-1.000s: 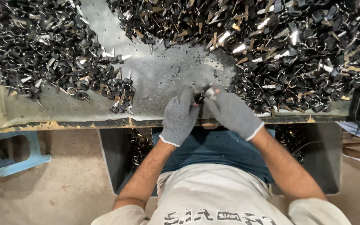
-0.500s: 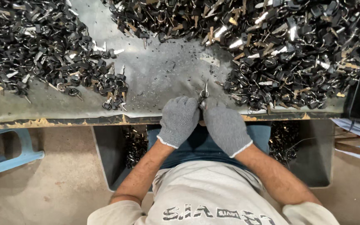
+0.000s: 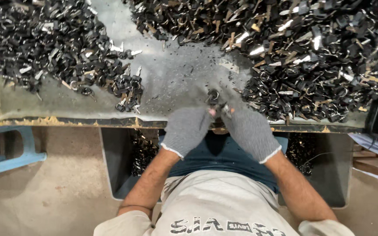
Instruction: The person wearing gloves picks up key blanks and metal split rings from a large pile on the work table and fits a ring through the hole of each key by hand, letting finished keys drop into a bin below. They repeat this ring-fitting cycle continuously across the episode.
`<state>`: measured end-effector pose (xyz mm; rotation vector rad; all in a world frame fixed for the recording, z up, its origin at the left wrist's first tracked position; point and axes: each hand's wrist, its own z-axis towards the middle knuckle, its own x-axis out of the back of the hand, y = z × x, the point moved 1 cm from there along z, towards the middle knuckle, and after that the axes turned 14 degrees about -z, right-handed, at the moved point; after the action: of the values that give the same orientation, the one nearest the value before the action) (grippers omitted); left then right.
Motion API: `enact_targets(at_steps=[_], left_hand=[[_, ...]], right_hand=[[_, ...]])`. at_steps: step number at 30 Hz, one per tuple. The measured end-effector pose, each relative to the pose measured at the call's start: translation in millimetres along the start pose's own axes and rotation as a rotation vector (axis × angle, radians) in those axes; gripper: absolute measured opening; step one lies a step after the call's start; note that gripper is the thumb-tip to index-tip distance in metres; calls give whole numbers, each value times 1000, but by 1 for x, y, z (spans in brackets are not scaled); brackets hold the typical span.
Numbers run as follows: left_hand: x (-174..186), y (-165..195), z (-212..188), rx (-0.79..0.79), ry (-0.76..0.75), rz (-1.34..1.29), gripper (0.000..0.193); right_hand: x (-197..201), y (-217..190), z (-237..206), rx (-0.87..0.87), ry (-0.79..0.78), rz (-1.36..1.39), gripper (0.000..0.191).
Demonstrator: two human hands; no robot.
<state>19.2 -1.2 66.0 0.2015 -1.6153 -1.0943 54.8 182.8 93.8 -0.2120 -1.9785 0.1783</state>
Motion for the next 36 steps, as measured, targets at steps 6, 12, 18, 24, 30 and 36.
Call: enact_targets(at_steps=[6, 12, 18, 24, 30, 36], left_hand=[[7, -9, 41, -217, 216, -27, 35], [-17, -22, 35, -163, 123, -126, 33], [-21, -30, 13, -170, 170, -24, 29], [-26, -28, 17, -227, 169, 48, 21], [-20, -23, 13, -239, 286, -38, 31], [-20, -16, 13, -256, 254, 4, 31]], right_hand=[[-17, -9, -1, 144, -94, -52, 29], [-17, 2, -3, 33, 221, -77, 22], [-15, 4, 3, -64, 35, 133, 51], [-15, -10, 15, 39, 303, -216, 29], [-8, -3, 16, -40, -121, -5, 48], [-15, -15, 9, 61, 133, -444, 25]])
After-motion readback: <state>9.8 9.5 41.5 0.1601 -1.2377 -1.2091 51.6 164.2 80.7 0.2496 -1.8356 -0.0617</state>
